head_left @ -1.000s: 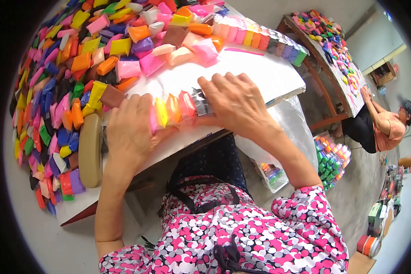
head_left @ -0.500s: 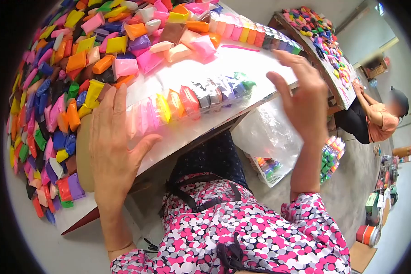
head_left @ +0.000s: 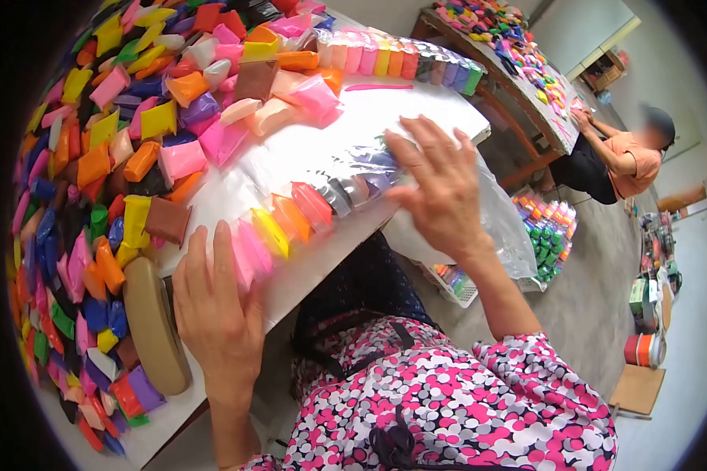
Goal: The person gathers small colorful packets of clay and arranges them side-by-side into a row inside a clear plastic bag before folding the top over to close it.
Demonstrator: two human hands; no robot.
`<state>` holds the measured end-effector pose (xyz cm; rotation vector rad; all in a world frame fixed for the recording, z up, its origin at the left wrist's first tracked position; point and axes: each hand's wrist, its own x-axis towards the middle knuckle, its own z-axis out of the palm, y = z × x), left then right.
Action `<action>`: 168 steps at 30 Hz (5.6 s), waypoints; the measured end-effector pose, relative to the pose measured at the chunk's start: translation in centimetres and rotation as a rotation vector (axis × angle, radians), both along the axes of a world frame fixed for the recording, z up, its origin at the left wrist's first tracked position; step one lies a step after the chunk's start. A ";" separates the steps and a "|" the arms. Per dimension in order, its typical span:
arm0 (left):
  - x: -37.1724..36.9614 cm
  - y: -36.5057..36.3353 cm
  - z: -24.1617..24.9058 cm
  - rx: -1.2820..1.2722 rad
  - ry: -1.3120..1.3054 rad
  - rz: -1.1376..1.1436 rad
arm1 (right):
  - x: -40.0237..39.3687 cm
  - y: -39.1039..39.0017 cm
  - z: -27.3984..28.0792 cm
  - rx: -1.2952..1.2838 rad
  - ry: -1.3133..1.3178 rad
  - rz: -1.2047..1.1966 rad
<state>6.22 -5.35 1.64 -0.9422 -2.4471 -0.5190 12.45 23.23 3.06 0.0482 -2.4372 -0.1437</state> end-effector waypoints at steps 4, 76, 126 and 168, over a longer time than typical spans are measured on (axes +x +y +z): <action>0.0 -0.3 -0.4 0.161 -0.025 -0.099 | 2.1 2.5 0.1 -0.514 0.151 -0.099; 2.1 -2.6 -2.2 0.703 -0.750 -0.088 | -0.3 1.6 -3.4 -1.244 0.341 0.238; 3.7 -1.7 -2.2 0.449 -0.250 -0.074 | -12.3 15.9 8.4 -0.101 -0.326 -0.186; -3.0 -1.3 1.8 0.453 -0.655 -0.017 | -5.5 8.0 -1.0 -0.952 0.133 0.686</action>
